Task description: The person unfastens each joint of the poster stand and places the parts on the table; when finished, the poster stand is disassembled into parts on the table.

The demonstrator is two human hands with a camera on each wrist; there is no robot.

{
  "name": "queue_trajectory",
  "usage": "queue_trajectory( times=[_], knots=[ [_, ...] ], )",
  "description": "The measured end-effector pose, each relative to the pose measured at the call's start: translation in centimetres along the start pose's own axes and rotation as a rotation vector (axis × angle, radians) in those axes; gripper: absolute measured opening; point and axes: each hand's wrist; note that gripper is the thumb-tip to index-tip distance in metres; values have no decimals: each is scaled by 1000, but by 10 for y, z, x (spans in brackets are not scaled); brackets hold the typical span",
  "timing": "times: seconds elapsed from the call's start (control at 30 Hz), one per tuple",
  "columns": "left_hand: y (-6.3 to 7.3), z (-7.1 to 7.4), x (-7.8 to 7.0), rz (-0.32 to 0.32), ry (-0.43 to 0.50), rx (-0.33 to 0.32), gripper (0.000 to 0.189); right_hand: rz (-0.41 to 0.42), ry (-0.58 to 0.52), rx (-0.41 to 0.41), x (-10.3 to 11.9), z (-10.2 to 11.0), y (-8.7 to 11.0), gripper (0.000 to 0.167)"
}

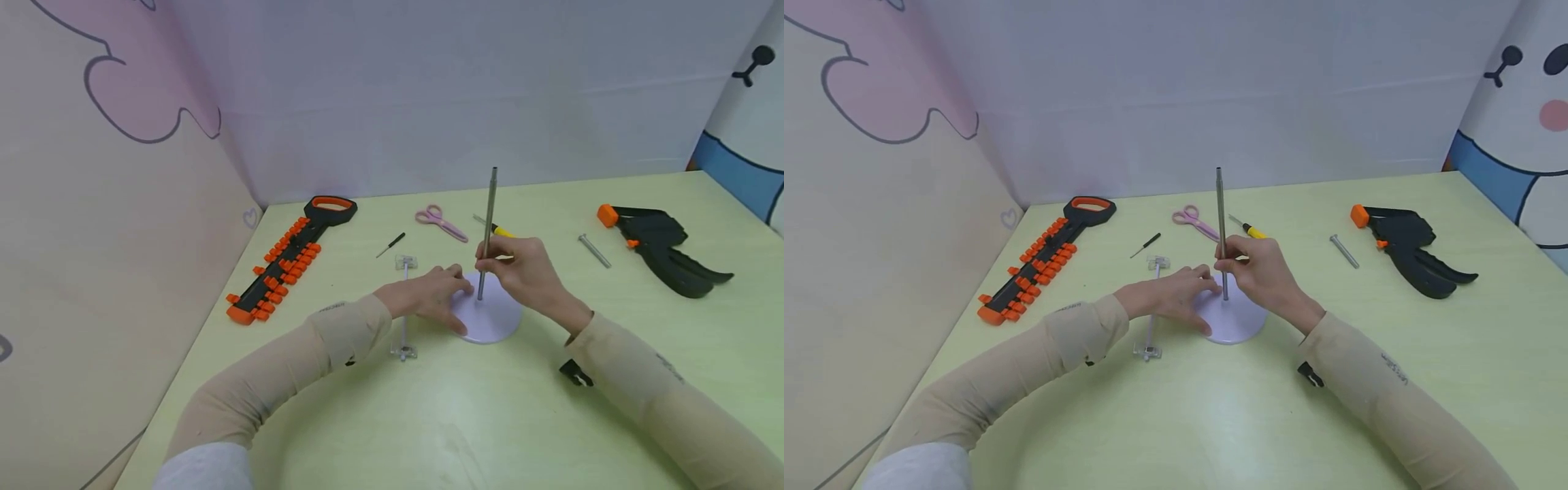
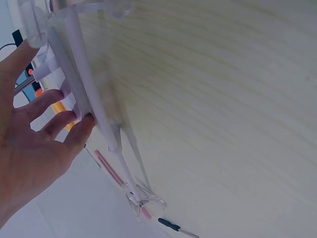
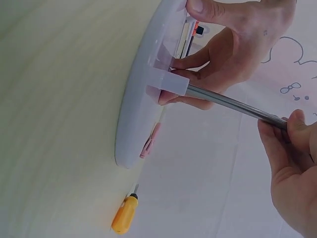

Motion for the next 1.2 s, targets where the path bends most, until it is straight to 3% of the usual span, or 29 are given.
queue_trajectory(
  times=[1.2],
  knots=[
    [0, 2, -1, 15, 25, 30, 75, 19, -15, 102, 1, 5, -2, 19]
  ],
)
Point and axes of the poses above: each hand's wrist, its own y-axis away from the middle knuckle, its own z-axis out of the back of the hand, x = y × z, and after that the axes turned 6 degrees about x, right-handed
